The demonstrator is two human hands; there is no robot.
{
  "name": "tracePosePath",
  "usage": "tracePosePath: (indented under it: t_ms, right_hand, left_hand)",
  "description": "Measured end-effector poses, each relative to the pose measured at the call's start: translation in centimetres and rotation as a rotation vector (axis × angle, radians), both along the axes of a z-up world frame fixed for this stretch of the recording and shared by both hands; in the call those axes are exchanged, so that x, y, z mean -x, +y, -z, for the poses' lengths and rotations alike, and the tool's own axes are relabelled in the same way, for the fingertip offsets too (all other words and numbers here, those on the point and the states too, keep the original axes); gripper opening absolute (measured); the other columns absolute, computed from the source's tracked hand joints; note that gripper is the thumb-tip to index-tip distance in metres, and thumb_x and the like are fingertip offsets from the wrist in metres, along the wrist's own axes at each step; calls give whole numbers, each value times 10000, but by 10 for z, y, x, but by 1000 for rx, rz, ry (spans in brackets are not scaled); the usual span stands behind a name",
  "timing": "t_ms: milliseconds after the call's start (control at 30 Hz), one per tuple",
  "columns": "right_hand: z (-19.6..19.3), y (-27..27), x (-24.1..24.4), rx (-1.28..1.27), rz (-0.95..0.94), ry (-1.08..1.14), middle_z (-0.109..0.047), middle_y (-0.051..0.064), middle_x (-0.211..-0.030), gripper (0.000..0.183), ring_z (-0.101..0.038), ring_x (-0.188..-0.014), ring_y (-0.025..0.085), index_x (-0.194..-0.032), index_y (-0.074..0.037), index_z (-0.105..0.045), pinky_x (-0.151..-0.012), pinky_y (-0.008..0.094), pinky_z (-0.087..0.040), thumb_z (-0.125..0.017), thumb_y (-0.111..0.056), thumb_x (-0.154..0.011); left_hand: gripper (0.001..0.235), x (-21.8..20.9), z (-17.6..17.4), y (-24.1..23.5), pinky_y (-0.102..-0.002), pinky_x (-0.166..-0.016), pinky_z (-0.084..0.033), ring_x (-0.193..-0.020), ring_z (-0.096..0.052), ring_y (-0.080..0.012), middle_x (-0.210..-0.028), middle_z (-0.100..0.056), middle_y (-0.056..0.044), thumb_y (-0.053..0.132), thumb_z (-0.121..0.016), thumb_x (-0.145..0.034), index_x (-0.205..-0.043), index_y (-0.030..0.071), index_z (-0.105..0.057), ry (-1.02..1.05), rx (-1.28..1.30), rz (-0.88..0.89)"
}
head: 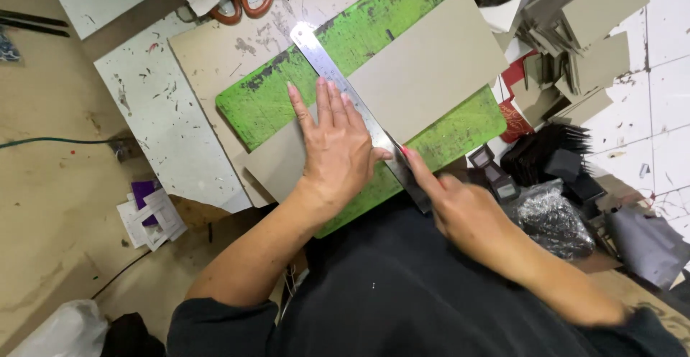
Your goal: Cutting cardboard sheets into smaller rectangular pieces using a metal ruler and a utility knife.
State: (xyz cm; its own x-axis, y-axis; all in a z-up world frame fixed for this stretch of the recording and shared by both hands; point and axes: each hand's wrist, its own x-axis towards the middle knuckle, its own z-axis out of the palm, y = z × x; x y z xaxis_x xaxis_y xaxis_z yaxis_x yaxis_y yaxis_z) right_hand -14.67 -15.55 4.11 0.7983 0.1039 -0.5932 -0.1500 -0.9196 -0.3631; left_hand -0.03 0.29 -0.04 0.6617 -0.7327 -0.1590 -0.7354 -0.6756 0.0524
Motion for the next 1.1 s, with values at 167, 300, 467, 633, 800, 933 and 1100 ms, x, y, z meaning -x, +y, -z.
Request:
tracePosePath:
  t_ms: [167, 300, 467, 633, 800, 933, 1100]
  right_hand:
    - [29, -15, 61, 86, -6, 61, -583, 103, -782, 907, -645, -635, 426, -1676, -222, -74, -625, 532, -522, -493, -102, -881]
    - [8, -37, 29, 95, -68, 27, -707, 106, -841, 1037, -694, -800, 374, -1667, -374, -13, -714, 472, -490, -533, -129, -803]
    - [-23, -23, -27, 126, 313, -11, -764, 167, -1033, 736, -723, -960, 403, -1592, -601, -81, -821, 438, -517, -463, -408, -994]
    - [15, -21, -46, 111, 197, -198, -699, 69, -729, 687, -640, -621, 257, -1632, -415, -112, -626, 368, -495, -439, -377, -1029]
    - [34, -17, -55, 66, 200, -208, -720, 20, -925, 679, -672, -745, 153, -1653, -291, -157, -720, 311, -586, -459, -281, -1045]
    - [50, -20, -59, 23, 204, -234, -696, 15, -878, 728, -639, -693, 138, -1662, -271, -125, -656, 278, -572, -481, -216, -1029]
    - [59, -23, -62, 9, 158, -282, -678, 64, -834, 786, -631, -681, 237, -1665, -282, -115, -655, 404, -510, -487, -142, -986]
  left_hand:
    - [1180, 3, 9, -8, -835, -1115, -27, -1519, -254, -470, -1591, -359, -307, 936, -352, -824, -1496, -32, -421, -104, -366, 10]
    - [1210, -4, -17, -15, -832, -1137, -50, -1501, -292, -452, -1577, -394, -273, 952, -456, -773, -1486, -26, -434, -163, -433, -50]
    - [959, 2, -57, -13, -761, -1173, 70, -1552, -98, -498, -1633, -245, -306, 826, -497, -874, -1330, -12, -598, 231, -403, -33]
    - [1093, 0, -41, -12, -799, -1143, 68, -1538, -118, -500, -1631, -215, -320, 859, -422, -883, -1496, -45, -402, 177, -438, 1]
    - [1088, 0, -36, -11, -784, -1152, 85, -1536, -130, -489, -1627, -216, -323, 844, -452, -892, -1507, -51, -380, 190, -404, -1]
    - [1077, -2, -33, -10, -792, -1147, 83, -1533, -136, -499, -1614, -238, -332, 832, -470, -896, -1492, -62, -392, 185, -379, 4]
    - [1105, -4, -28, -11, -788, -1150, 73, -1533, -120, -502, -1624, -207, -333, 845, -452, -897, -1516, -65, -347, 182, -396, 9]
